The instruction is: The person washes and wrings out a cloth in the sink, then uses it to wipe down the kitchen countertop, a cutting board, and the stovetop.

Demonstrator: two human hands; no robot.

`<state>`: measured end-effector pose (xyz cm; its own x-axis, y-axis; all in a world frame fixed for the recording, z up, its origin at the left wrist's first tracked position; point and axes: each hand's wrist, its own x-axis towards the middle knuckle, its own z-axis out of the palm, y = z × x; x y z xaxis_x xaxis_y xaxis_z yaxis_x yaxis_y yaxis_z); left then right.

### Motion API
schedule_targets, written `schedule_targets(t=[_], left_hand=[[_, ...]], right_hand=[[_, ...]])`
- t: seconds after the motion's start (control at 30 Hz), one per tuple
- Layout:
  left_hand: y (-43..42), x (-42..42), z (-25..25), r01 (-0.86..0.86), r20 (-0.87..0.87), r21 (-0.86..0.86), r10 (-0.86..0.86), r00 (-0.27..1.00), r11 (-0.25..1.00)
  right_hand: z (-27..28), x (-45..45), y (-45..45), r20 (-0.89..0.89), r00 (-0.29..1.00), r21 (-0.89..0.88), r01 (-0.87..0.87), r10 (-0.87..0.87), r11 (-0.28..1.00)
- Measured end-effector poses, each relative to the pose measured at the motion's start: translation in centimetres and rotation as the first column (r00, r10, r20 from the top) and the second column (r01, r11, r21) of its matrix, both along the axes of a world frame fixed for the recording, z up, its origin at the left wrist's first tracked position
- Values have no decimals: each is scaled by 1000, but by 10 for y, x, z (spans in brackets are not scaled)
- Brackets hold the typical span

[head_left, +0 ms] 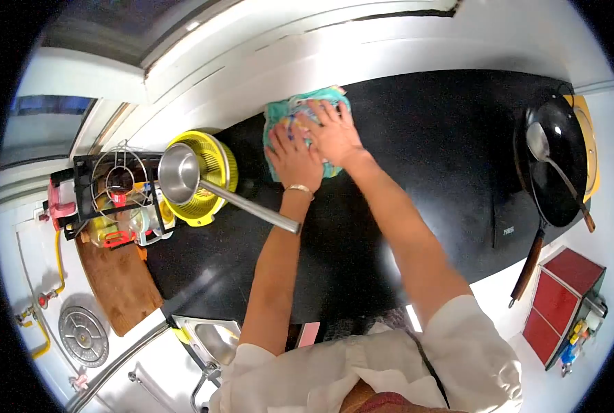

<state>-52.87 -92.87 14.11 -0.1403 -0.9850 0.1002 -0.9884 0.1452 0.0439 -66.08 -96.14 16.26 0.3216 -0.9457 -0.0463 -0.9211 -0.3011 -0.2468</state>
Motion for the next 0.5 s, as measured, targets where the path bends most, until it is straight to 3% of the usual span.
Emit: schedule_targets(t=[0.07, 0.23, 0.5], left_hand=[[-6, -43, 4, 34, -11, 66, -33, 999, 997], [5, -155, -6, 340, -176, 11, -333, 926, 940], [68, -207, 7, 575, -217, 99, -546, 809, 812]], right_hand=[[-16, -43, 5, -12, 995, -59, 96, -97, 994], [-26, -166, 50, -83, 912, -175, 383, -401, 907], [-37, -207, 155, -103, 731, -225, 644, -675, 732]])
